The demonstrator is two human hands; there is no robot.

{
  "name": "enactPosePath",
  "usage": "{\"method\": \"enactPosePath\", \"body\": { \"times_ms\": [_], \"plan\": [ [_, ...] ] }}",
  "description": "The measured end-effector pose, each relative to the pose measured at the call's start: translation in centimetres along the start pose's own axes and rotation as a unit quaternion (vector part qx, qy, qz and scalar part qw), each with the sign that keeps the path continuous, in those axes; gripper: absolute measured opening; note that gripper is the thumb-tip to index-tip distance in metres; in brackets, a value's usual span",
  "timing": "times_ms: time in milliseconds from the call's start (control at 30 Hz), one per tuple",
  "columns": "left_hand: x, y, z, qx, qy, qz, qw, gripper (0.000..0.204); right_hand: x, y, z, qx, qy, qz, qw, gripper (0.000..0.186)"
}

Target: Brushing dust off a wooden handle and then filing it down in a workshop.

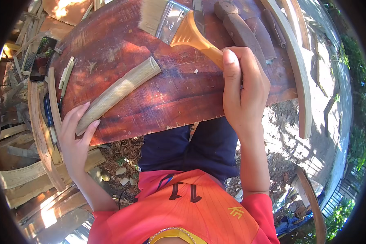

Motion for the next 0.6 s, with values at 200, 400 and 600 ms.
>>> {"method": "enactPosePath", "body": {
  "times_ms": [200,400,600],
  "plan": [
    [1.1,1.3,1.0,0.051,0.056,-0.049,0.996,0.045,0.4,-0.1,-0.3,0.018,-0.015,0.010,1.000,0.021],
    [1.7,1.6,1.7,0.044,0.078,-0.041,0.995,0.043,0.5,0.1,-0.5,0.024,-0.019,0.021,0.999,0.032],
    [1.8,1.2,2.2,0.045,0.086,-0.034,0.995,0.037,0.5,0.1,-0.6,0.025,-0.013,0.032,0.999,0.032]
  ]
}}
Point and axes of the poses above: each hand's wrist, its own z-axis towards the middle knuckle, its own y-axis out of the palm, x = y × z, the point moved 3 cm from there along z, towards the middle knuckle, and after that the axes turned 9 degrees about z, right-handed, at the moved point
